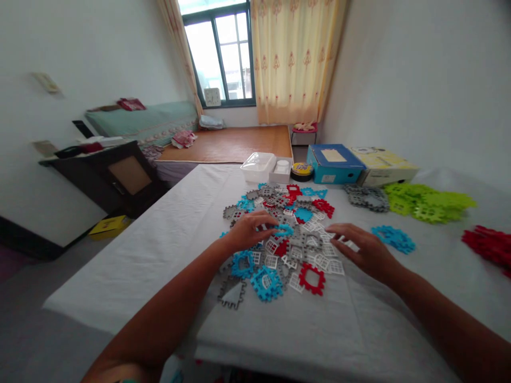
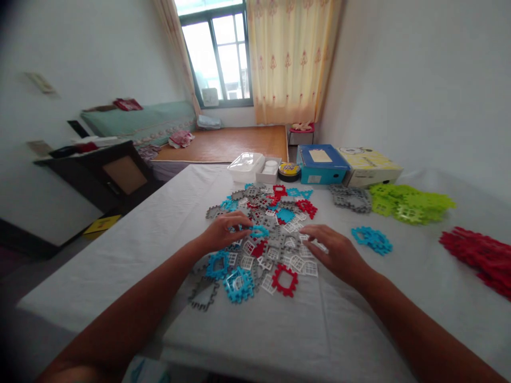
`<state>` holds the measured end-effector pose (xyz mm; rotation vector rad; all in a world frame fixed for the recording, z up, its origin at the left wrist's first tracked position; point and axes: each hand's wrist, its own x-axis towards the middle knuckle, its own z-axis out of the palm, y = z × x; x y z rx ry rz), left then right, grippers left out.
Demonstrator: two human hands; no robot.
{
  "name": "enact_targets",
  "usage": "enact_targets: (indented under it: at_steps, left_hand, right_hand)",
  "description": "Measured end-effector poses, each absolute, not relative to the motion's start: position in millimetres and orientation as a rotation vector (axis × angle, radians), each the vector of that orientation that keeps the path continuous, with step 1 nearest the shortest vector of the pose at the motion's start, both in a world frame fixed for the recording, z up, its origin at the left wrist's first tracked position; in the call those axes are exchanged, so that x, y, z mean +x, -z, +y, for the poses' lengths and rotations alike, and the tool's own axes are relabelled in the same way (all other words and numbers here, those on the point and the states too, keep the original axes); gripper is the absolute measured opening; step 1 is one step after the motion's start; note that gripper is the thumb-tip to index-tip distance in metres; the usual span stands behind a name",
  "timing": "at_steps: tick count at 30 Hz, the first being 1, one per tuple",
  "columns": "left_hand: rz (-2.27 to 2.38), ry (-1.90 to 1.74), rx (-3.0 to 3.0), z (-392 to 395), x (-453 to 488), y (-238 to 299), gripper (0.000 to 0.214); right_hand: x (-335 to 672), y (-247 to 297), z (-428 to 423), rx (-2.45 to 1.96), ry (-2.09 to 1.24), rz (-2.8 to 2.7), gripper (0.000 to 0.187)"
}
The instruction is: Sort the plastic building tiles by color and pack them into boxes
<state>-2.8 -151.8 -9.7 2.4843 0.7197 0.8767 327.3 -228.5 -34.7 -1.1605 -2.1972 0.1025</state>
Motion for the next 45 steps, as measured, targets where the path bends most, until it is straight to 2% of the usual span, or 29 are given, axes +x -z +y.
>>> enact_targets:
  at_steps: [4, 11, 15, 19, 23, 26, 31, 38, 42, 45]
  left_hand:
    - [0.513, -0.796, 2.509, -174.9, 21.0, 9.3, 0.02]
    - [0.515, -0.726, 2.474, -185.6, 32.4, 21.9, 0.023]
    - [0.593, -0.627, 2.493, -182.0, 26.7, 19.9, 0.032]
    - [0.734, -0.762, 2.458, -170.4, 11.5, 15.2, 0.026]
    - [0.83, -0.878, 2.425, -160.2, 0.2, 10.1, 0.024]
    - [0.88, -0.906, 2.413, -154.7, -4.6, 9.1, 0.024]
    - [0.997, -0.942, 2.378, -140.8, -17.7, 13.1, 0.027]
    - [1.363, -1.136, 2.164, -111.0, -54.5, 22.3, 0.037]
    - [1.4, -0.873, 2.357, -100.4, -65.3, 35.2, 0.04]
    - [1.404, -0.617, 2.612, -100.7, -62.6, 41.6, 0.052]
  right_hand:
    - [290.1, 33.4, -242.6, -0.91, -0.307, -2.305, 0.038]
    - [274.9, 31.8, -244.2, -0.898, -0.386, -2.182, 0.018]
    - [314.6, 17.0, -227.7, -1.185, -0.36, -2.027, 0.021]
    - [423.5, 14.9, -210.3, -1.603, -0.333, -1.602, 0.03]
    - [528.0, 29.2, -212.7, -2.002, -0.286, -1.368, 0.026]
    - [555.4, 39.6, -217.1, -2.21, -0.262, -1.357, 0.018]
    - [544.5, 48.3, -213.2, -2.178, -0.333, -1.657, 0.02]
    - [539.4, 56.5, -206.6, -2.306, 0.002, -1.643, 0.044]
    - [509.1, 51.7, -200.4, -2.197, -0.04, -1.679, 0.044]
    - [484.1, 45.7, -199.9, -2.153, -0.026, -1.703, 0.043]
